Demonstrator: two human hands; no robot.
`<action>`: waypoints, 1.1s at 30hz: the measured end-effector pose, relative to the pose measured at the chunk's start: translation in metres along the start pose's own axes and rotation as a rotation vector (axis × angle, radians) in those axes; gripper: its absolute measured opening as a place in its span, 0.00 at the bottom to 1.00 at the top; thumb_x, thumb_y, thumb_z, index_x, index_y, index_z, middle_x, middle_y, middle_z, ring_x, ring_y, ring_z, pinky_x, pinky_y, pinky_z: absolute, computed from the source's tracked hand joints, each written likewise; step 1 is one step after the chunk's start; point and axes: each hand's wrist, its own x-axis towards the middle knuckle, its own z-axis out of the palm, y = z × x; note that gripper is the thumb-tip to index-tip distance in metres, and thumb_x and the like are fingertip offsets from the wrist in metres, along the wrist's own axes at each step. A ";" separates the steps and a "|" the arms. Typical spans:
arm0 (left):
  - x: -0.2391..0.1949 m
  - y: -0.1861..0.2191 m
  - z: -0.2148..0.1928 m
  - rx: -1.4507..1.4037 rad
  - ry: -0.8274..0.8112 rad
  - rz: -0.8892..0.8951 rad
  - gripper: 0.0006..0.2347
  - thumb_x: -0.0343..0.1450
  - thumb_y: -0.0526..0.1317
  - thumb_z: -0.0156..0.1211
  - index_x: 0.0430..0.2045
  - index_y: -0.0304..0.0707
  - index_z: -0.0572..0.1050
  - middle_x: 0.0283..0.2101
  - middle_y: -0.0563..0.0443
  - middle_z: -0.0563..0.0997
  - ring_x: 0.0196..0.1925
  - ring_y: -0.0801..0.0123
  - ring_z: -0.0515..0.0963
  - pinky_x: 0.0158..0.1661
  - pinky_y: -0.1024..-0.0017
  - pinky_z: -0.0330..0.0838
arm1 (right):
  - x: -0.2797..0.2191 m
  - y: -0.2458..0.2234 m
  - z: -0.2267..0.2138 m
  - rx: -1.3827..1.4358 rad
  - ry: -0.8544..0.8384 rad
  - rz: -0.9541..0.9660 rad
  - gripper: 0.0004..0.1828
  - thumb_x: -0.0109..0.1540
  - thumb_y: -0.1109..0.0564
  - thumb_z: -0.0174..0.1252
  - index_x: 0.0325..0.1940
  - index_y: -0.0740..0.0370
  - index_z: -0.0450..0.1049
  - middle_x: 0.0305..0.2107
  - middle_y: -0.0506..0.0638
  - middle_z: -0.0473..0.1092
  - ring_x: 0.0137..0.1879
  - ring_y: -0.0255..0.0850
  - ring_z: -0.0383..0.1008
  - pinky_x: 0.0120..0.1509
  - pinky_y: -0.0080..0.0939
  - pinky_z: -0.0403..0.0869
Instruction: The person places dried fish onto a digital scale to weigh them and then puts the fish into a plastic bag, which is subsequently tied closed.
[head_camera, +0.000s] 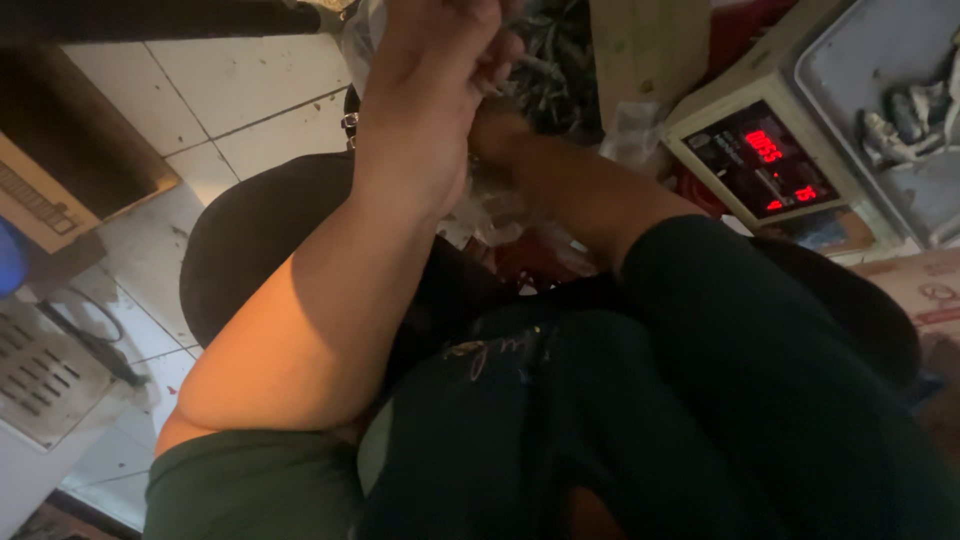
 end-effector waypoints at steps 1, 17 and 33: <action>0.002 0.001 -0.001 0.002 -0.002 0.004 0.06 0.86 0.40 0.57 0.52 0.43 0.69 0.47 0.57 0.73 0.46 0.72 0.72 0.53 0.69 0.68 | -0.001 -0.005 -0.002 0.009 -0.029 -0.010 0.06 0.76 0.59 0.55 0.45 0.57 0.67 0.49 0.44 0.67 0.63 0.38 0.63 0.80 0.55 0.54; 0.014 0.003 -0.009 0.025 0.013 -0.020 0.04 0.84 0.39 0.54 0.50 0.43 0.70 0.47 0.56 0.75 0.46 0.72 0.73 0.51 0.68 0.68 | 0.020 -0.123 0.193 1.580 -0.521 -1.312 0.14 0.68 0.46 0.59 0.48 0.58 0.76 0.43 0.52 0.74 0.51 0.44 0.73 0.59 0.49 0.68; 0.043 -0.024 0.021 0.187 0.033 -0.166 0.10 0.78 0.35 0.53 0.53 0.38 0.71 0.46 0.52 0.77 0.43 0.69 0.76 0.47 0.70 0.71 | 0.074 0.160 0.514 1.764 -0.166 0.036 0.10 0.66 0.57 0.69 0.43 0.67 0.78 0.32 0.56 0.77 0.36 0.45 0.77 0.41 0.46 0.73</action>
